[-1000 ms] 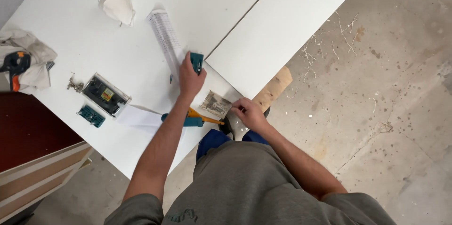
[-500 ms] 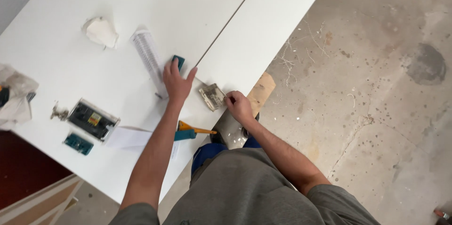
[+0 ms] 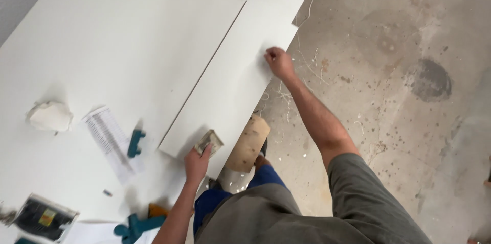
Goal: The person sands the edges of a white board using a sanding block. They then position the board on wooden supports and apply a strip of edge banding. Using a clothes iron, they press the banding onto the edge to adhere it. Finally, they use a small hand tool to trim the excess banding and smooth the edge.
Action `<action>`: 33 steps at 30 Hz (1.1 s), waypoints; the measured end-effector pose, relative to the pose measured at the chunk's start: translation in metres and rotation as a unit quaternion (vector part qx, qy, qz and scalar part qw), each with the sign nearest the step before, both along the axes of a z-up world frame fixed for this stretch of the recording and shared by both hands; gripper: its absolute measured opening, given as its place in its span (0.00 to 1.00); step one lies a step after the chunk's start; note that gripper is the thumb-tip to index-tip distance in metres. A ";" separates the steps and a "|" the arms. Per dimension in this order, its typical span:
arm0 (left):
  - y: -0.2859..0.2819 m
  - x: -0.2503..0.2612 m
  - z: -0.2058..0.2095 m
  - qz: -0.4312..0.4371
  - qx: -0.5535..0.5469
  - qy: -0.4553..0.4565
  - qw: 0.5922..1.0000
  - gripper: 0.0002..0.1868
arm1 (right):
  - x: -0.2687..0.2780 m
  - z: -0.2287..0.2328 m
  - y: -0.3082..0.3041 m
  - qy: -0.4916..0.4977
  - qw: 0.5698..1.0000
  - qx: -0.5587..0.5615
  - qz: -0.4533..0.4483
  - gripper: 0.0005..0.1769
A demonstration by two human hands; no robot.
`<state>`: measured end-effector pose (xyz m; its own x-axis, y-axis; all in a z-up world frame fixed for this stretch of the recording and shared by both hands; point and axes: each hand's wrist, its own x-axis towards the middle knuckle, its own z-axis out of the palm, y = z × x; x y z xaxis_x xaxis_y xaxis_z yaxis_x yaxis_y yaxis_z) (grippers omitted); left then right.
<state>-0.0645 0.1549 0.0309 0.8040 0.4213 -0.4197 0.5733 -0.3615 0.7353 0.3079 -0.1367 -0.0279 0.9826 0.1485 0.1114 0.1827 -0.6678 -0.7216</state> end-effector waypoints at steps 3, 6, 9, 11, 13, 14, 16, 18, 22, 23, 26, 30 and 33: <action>-0.012 0.017 0.005 0.041 -0.020 0.126 0.991 0.23 | 0.129 0.057 -0.011 0.076 0.993 -0.088 -0.020 0.25; -0.020 0.028 0.020 0.164 -0.097 0.149 0.970 0.23 | 0.232 0.045 -0.019 -0.002 0.985 -0.171 0.017 0.32; -0.024 0.034 0.008 0.209 -0.068 0.181 0.959 0.25 | 0.283 0.062 -0.010 0.092 0.958 -0.268 0.046 0.49; -0.026 0.035 0.004 0.222 -0.067 0.185 0.955 0.24 | 0.296 0.071 -0.011 0.087 0.958 -0.264 0.070 0.46; -0.028 0.036 0.004 0.232 -0.070 0.190 0.951 0.23 | 0.314 0.061 -0.015 0.083 0.957 -0.261 0.091 0.44; -0.029 0.036 0.005 0.245 -0.074 0.186 0.949 0.22 | 0.326 0.047 -0.018 0.067 0.947 -0.297 0.098 0.40; -0.034 0.038 0.012 0.261 -0.079 0.183 0.945 0.22 | 0.332 0.033 -0.023 0.051 0.935 -0.335 0.110 0.37; -0.038 0.044 0.022 0.231 -0.059 0.187 0.953 0.22 | 0.322 0.037 -0.026 -0.022 0.927 -0.360 0.097 0.40; -0.051 0.045 -0.004 0.122 0.116 -0.044 0.985 0.14 | 0.189 0.076 -0.020 -0.033 0.987 0.005 0.159 0.42; -0.057 0.054 0.008 0.067 0.202 -0.188 0.959 0.14 | 0.146 0.080 -0.017 0.026 0.962 0.143 0.230 0.44; -0.067 0.091 0.043 -0.008 0.333 -0.382 0.862 0.16 | 0.026 0.073 -0.010 0.084 0.893 0.307 0.317 0.45; -0.073 0.106 0.098 -0.040 0.396 -0.470 0.788 0.14 | -0.125 0.071 0.006 0.119 0.859 0.368 0.335 0.46; -0.065 0.088 0.111 -0.053 0.394 -0.501 0.769 0.13 | -0.208 0.079 0.023 0.117 0.851 0.386 0.338 0.45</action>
<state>0.0231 0.0904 0.1421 0.6051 0.1378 0.7841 -0.2007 -0.9267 0.3178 0.1002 -0.1133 0.0516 0.7109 0.6594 0.2446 0.1276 0.2212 -0.9669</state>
